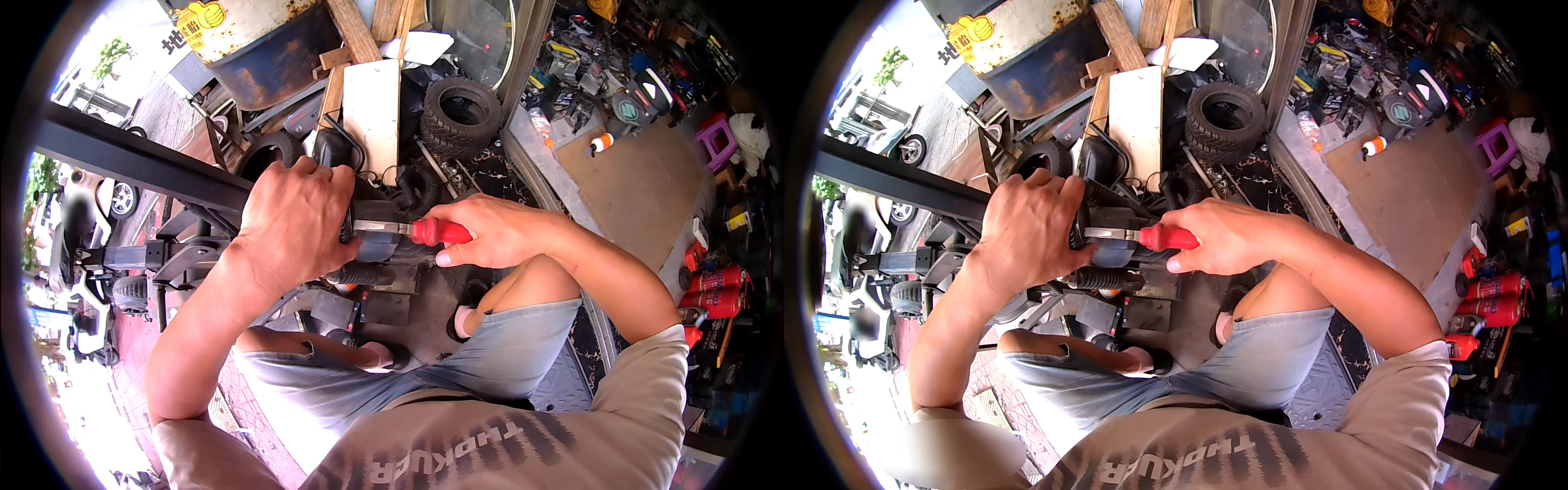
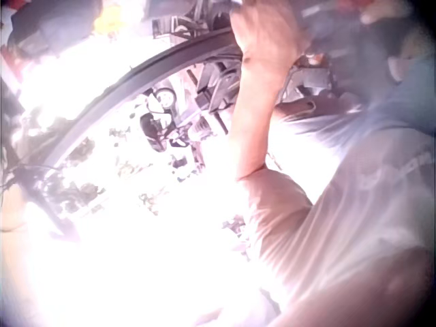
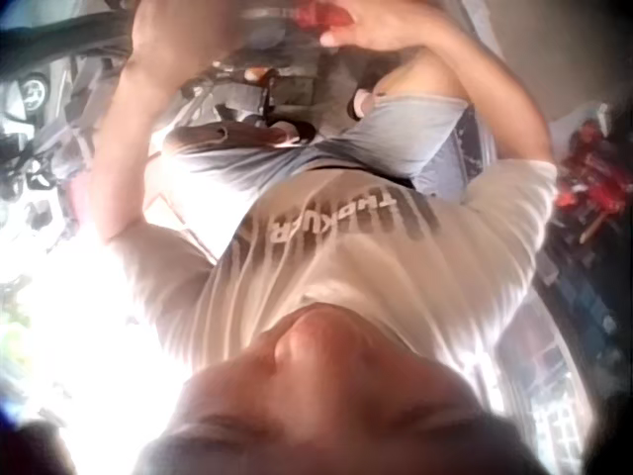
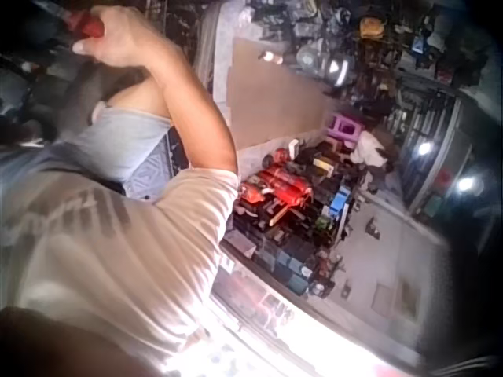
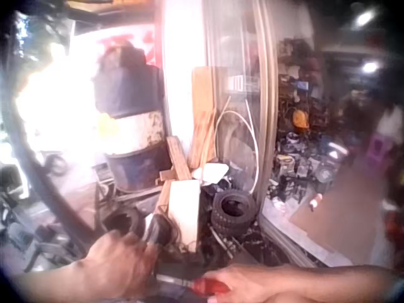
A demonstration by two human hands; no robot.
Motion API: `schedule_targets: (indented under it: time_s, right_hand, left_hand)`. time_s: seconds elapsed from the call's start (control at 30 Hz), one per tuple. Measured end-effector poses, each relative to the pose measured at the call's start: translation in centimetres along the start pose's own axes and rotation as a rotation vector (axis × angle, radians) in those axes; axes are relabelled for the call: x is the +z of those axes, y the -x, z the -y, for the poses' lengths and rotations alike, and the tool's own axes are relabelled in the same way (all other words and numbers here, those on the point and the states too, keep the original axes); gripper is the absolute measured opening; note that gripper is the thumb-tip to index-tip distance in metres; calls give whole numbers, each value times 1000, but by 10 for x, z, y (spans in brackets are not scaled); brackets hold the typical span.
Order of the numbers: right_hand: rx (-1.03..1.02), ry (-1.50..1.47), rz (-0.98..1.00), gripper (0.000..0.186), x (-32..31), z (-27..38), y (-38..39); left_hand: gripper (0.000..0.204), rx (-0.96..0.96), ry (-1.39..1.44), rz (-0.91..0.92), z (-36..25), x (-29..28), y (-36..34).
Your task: The person sits on the floor and uses red pliers to cut and remove zip ties securing wires on a scooter. They then use their hands to pull the wires and zip ties away from the scooter's frame.
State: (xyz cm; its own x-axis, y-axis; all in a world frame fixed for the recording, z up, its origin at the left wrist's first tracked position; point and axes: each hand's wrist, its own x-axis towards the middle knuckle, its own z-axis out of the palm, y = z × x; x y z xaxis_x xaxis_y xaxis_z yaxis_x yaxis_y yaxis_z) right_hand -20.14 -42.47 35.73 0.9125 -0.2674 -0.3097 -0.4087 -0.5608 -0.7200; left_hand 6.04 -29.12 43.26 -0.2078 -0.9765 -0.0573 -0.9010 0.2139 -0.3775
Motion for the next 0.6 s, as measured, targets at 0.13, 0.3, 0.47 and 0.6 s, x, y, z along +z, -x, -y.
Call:
schedule_targets:
  time_s: [0.13, 0.3, 0.47, 0.6]
  right_hand:
    - [-36, -25, -106, 68, 11, -4, 1]
    - [-111, 306, -364, 78, 26, -4, 9]
    - [-186, 559, -651, 85, 40, -2, 10]
    - [-203, 623, -731, 88, 45, -2, 7]
  left_hand:
    - [58, 17, 0, -5, 1, 0, -1]
    - [60, 26, -22, -9, 0, 0, 1]
    - [60, 32, 11, -37, 0, 0, 1]
    - [63, 16, 22, -49, -2, -1, 1]
